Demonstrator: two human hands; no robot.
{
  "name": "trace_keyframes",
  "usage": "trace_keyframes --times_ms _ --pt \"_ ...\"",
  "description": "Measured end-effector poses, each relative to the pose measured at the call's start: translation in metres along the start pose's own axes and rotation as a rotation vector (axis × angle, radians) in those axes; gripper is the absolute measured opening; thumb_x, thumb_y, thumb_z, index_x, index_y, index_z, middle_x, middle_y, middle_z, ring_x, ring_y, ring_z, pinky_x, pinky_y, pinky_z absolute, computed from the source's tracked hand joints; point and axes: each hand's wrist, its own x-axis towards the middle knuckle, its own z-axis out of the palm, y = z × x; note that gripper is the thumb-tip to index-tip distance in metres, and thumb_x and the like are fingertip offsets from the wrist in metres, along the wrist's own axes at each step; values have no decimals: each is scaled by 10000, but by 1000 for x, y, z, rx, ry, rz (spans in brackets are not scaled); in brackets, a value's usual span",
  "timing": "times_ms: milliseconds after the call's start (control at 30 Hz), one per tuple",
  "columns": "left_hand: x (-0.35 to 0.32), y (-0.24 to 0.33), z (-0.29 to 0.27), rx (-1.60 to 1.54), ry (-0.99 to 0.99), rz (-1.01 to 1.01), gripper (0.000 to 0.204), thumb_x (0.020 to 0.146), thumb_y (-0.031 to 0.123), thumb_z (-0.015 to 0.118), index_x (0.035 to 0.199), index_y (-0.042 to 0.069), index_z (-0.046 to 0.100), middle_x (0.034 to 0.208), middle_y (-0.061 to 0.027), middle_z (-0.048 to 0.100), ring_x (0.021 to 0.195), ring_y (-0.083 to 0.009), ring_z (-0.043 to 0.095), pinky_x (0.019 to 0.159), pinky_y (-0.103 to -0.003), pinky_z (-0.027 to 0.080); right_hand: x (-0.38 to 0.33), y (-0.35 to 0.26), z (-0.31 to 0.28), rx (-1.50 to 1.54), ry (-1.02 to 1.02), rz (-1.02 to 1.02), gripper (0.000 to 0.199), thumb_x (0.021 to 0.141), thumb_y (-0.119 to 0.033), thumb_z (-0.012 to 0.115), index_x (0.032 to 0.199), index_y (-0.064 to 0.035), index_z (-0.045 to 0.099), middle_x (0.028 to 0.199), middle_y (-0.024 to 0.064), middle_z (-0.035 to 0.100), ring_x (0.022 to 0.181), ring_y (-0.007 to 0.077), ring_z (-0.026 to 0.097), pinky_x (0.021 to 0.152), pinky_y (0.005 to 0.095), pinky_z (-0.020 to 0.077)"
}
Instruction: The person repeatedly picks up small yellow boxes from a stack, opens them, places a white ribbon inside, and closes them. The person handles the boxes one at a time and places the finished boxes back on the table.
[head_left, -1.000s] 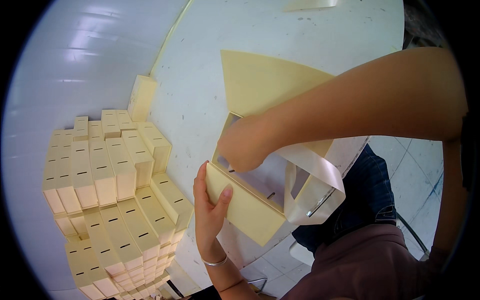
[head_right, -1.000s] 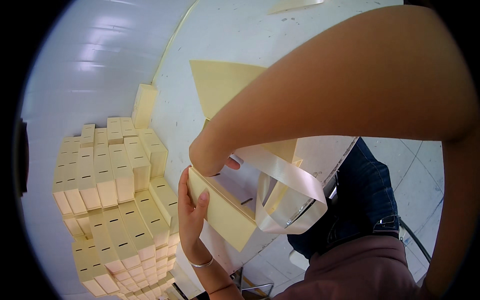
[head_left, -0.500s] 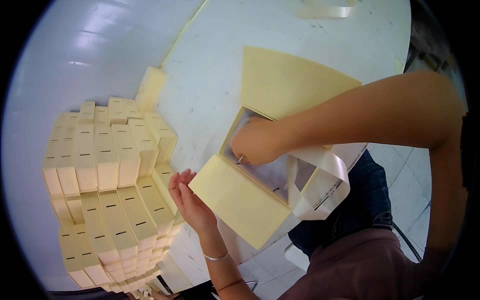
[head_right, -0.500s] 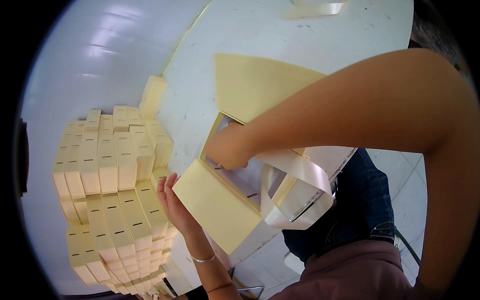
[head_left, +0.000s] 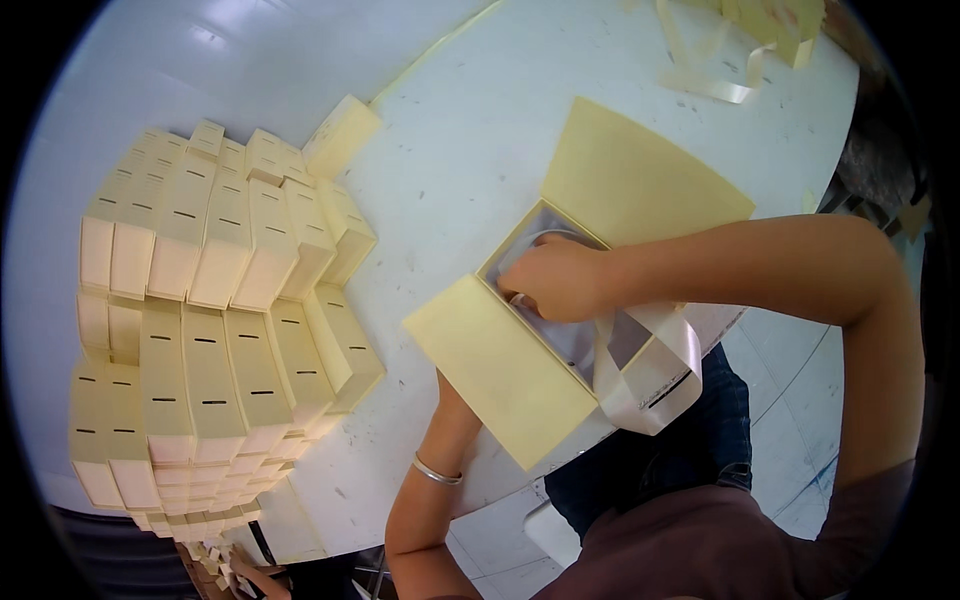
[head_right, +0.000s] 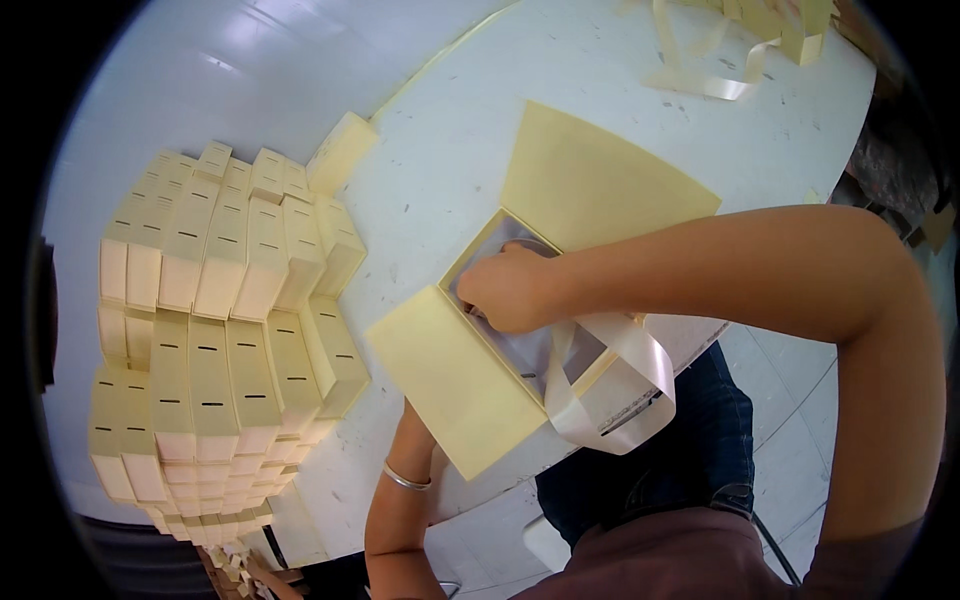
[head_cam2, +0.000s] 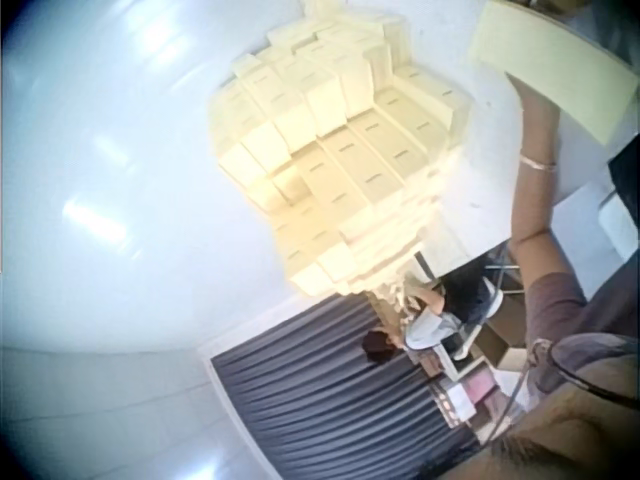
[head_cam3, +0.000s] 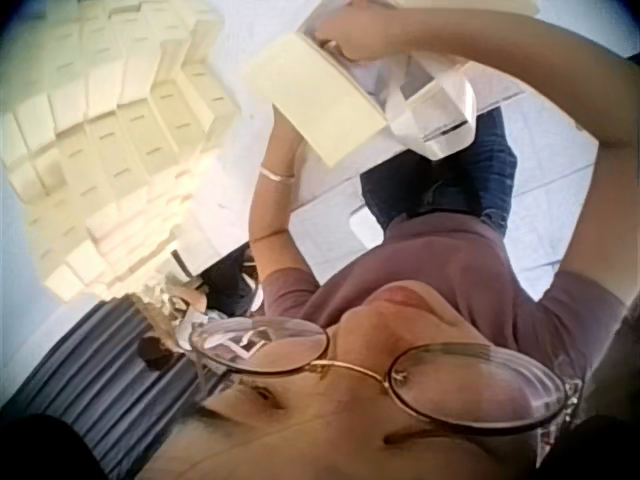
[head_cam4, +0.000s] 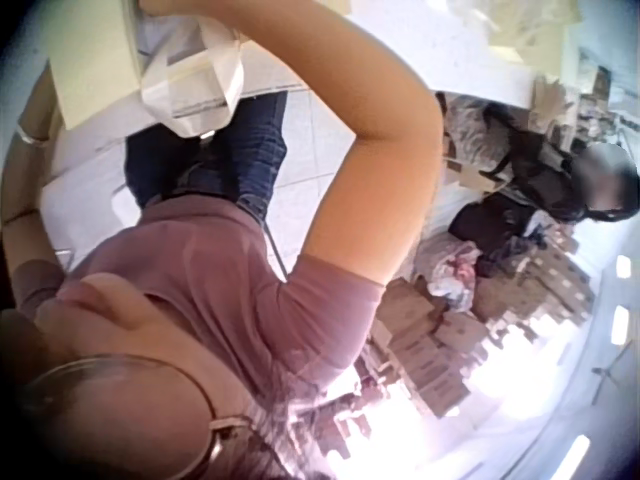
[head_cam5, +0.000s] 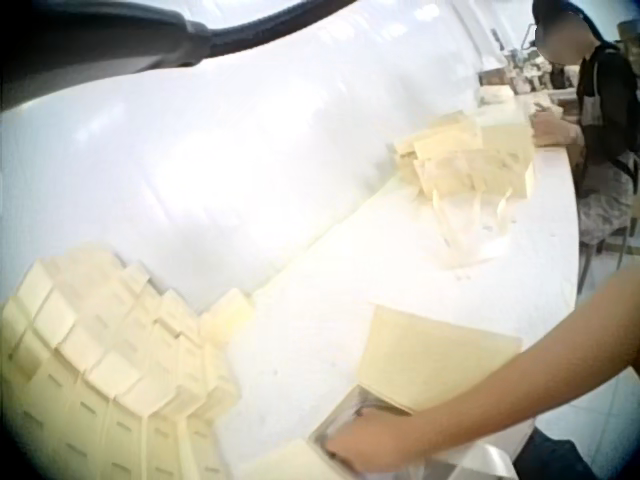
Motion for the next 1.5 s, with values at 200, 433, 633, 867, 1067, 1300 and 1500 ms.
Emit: trace_keyframes --times_ms 200,433,633,867,1067,1300,1500 --pt "12 7 3 -166 4 46 237 790 163 623 985 32 594 891 -60 632 829 -167 600 678 -279 476 2 -1 -2 334 91 -47 245 711 -19 489 925 -46 606 861 136 625 876 305 581 728 399 448" --pt "-7 -20 -72 454 232 47 85 719 81 605 742 11 561 631 -95 543 563 -163 506 522 -281 403 -3 2 -30 60 219 97 153 757 -26 495 870 11 592 814 148 622 786 327 583 697 394 454" --pt "-103 9 -113 571 448 -306 253 757 69 595 627 -18 397 495 -40 364 497 -93 299 446 -255 268 -11 10 -25 -744 40 -39 38 685 -40 560 674 -47 596 712 120 602 645 232 601 539 337 458" --pt "-222 -35 -134 257 567 -663 125 773 80 580 723 4 493 537 -35 484 491 -97 439 456 -247 337 -5 6 -15 -676 154 -30 55 649 -35 577 660 -72 616 718 102 606 662 223 607 543 310 458" --pt "-213 -5 -112 1004 807 -675 279 832 266 561 957 19 526 643 -38 536 599 -146 517 520 -276 390 -31 0 -55 335 308 96 91 771 -69 538 780 -15 610 750 70 601 696 161 568 648 279 437" --pt "-104 66 -33 -211 44 -136 460 868 405 492 854 -47 581 751 -85 600 653 -121 523 596 -246 411 -77 -7 -64 710 9 114 134 762 -64 502 810 -7 613 672 91 610 602 200 574 573 341 445" --pt "-48 89 -12 -76 -220 -350 274 841 205 570 890 -64 596 813 -54 627 727 -79 524 653 -231 413 -89 1 -38 -267 41 -189 38 681 -10 572 650 11 571 610 176 573 579 304 594 525 376 463"
